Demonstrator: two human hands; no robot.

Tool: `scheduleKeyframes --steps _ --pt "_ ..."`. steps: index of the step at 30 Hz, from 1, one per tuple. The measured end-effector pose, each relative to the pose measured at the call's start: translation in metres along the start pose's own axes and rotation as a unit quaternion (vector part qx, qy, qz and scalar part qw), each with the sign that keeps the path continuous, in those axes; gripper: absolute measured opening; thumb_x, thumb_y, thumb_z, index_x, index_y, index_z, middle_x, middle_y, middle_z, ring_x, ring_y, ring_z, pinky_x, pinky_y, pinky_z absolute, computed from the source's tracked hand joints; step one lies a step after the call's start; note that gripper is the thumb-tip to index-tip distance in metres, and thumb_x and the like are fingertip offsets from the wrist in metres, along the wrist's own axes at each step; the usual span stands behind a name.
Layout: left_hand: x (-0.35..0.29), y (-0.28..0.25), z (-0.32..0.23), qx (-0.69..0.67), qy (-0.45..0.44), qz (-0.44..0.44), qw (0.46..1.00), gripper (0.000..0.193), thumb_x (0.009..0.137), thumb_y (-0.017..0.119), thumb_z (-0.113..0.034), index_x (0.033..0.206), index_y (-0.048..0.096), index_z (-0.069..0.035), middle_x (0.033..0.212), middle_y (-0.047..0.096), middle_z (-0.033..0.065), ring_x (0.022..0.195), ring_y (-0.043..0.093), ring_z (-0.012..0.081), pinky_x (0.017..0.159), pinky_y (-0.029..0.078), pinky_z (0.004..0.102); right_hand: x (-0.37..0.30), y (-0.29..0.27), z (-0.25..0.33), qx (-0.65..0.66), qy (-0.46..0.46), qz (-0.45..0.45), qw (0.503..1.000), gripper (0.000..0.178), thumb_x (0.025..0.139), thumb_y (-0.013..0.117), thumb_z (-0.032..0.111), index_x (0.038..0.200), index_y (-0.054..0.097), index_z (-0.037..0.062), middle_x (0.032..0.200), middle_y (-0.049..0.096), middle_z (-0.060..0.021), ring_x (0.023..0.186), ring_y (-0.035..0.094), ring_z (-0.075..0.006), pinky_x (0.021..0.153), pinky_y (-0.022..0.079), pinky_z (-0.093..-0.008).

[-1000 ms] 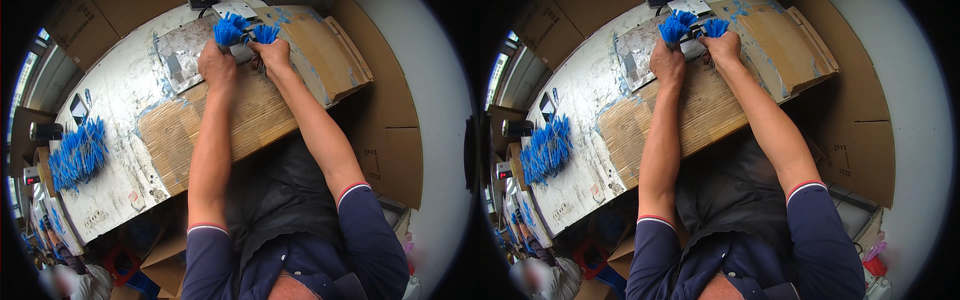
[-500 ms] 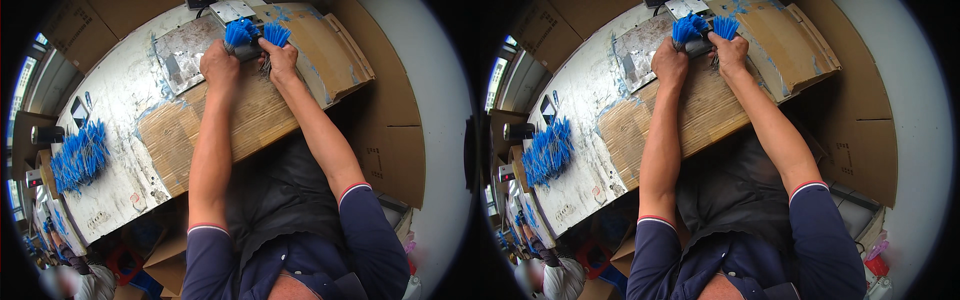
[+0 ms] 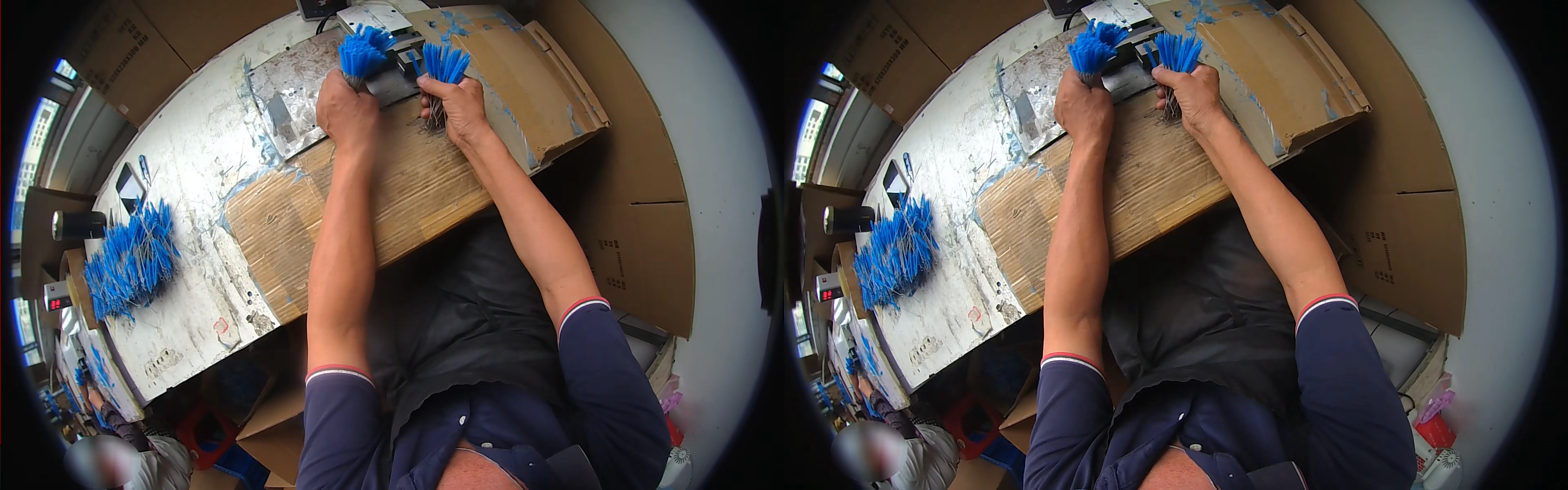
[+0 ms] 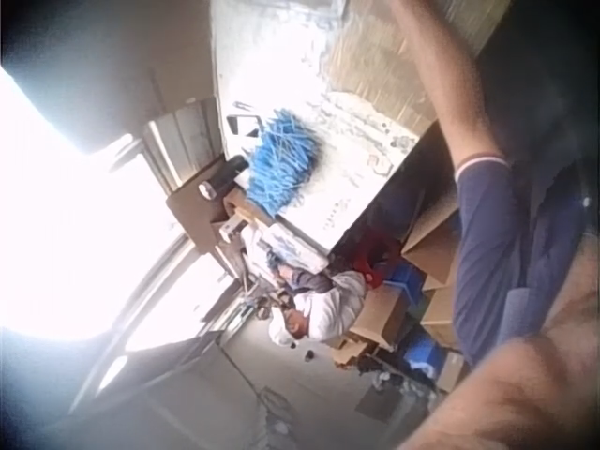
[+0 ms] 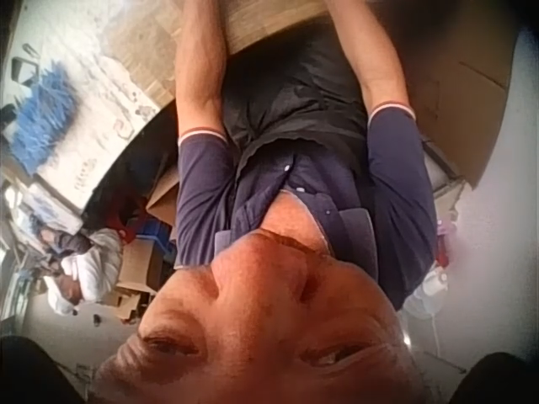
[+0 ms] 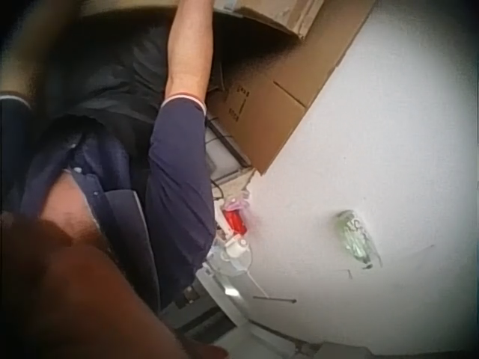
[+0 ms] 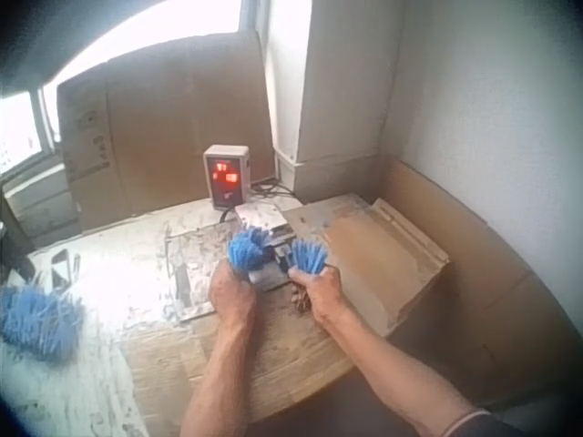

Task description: Bundling blue bristles and securing them into metal holders using a mechanical press.

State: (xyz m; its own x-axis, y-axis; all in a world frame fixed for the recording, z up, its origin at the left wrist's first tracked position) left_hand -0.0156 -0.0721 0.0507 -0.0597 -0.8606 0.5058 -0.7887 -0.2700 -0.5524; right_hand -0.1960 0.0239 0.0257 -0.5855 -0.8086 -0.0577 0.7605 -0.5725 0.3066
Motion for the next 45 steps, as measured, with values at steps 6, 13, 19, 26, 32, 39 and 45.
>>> scheduleKeyframes --steps 6,13,19,26,32,39,45 --pt "0.002 -0.016 0.012 -0.129 -0.048 -0.070 0.988 0.015 0.084 0.073 -0.013 0.091 0.063 -0.004 0.088 0.068 0.0193 0.085 0.065 0.0420 0.075 0.048 0.0493 0.007 0.008 -0.005 -0.112 0.018 -0.028 0.993 0.011 0.082 0.076 0.004 0.086 0.066 -0.0001 0.070 0.064 -0.0058 0.054 0.060 -0.0124 0.044 0.051 -0.0264" --pt "0.002 -0.008 0.018 -0.096 -0.086 -0.042 0.991 0.014 0.084 0.072 -0.013 0.091 0.063 -0.005 0.089 0.067 0.0191 0.088 0.064 0.0420 0.077 0.048 0.0496 0.018 0.014 -0.006 -0.183 -0.010 -0.084 0.979 0.014 0.080 0.077 0.003 0.080 0.063 -0.0004 0.066 0.063 -0.0066 0.050 0.059 -0.0129 0.041 0.051 -0.0282" --pt "0.003 -0.007 0.010 -0.079 -0.035 -0.036 0.996 0.012 0.082 0.069 -0.011 0.089 0.063 -0.004 0.088 0.067 0.0204 0.087 0.064 0.0425 0.077 0.049 0.0507 0.017 0.013 -0.005 -0.199 -0.009 -0.101 0.975 0.013 0.081 0.076 0.003 0.081 0.064 -0.0009 0.066 0.063 -0.0079 0.047 0.059 -0.0141 0.040 0.051 -0.0294" --pt "0.000 0.006 0.002 -0.028 -0.014 0.045 0.998 0.022 0.087 0.072 -0.025 0.097 0.065 -0.008 0.086 0.070 0.0195 0.084 0.068 0.0414 0.073 0.050 0.0499 0.014 0.006 -0.006 -0.003 -0.040 -0.074 0.996 0.012 0.085 0.073 0.008 0.085 0.066 -0.0017 0.072 0.065 -0.0088 0.053 0.063 -0.0163 0.043 0.055 -0.0304" --pt "0.000 0.007 -0.002 -0.007 0.013 0.061 0.998 0.020 0.086 0.072 -0.023 0.094 0.063 -0.007 0.085 0.070 0.0194 0.083 0.067 0.0415 0.073 0.049 0.0509 -0.004 -0.003 -0.002 0.015 -0.104 -0.106 0.989 0.013 0.088 0.070 0.011 0.086 0.067 -0.0016 0.072 0.064 -0.0066 0.056 0.062 -0.0134 0.045 0.055 -0.0283" --pt "-0.002 0.009 -0.012 0.024 0.090 0.044 0.995 0.015 0.083 0.070 -0.017 0.090 0.064 -0.005 0.083 0.069 0.0188 0.081 0.066 0.0418 0.073 0.049 0.0513 -0.009 0.001 0.000 -0.027 -0.112 -0.094 0.989 0.011 0.086 0.069 0.007 0.087 0.066 -0.0029 0.073 0.065 -0.0052 0.056 0.061 -0.0113 0.046 0.054 -0.0273" --pt "-0.002 0.012 -0.013 0.062 0.057 0.056 0.995 0.012 0.075 0.063 -0.002 0.087 0.062 -0.004 0.085 0.066 0.0183 0.085 0.064 0.0396 0.077 0.049 0.0500 -0.007 0.003 0.000 -0.036 -0.055 -0.039 0.997 0.011 0.082 0.070 0.003 0.085 0.062 -0.0019 0.074 0.064 -0.0059 0.054 0.062 -0.0125 0.042 0.052 -0.0278"
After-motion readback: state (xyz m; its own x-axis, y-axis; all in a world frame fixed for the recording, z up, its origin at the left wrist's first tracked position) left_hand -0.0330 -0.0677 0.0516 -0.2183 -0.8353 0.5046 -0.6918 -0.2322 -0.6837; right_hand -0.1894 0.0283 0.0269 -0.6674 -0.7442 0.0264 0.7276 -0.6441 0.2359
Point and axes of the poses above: each hand's wrist, its own x-axis towards the middle knuckle, its own y-axis out of the palm, z = x × y, the point moved 9 cm from there along x, towards the middle knuckle
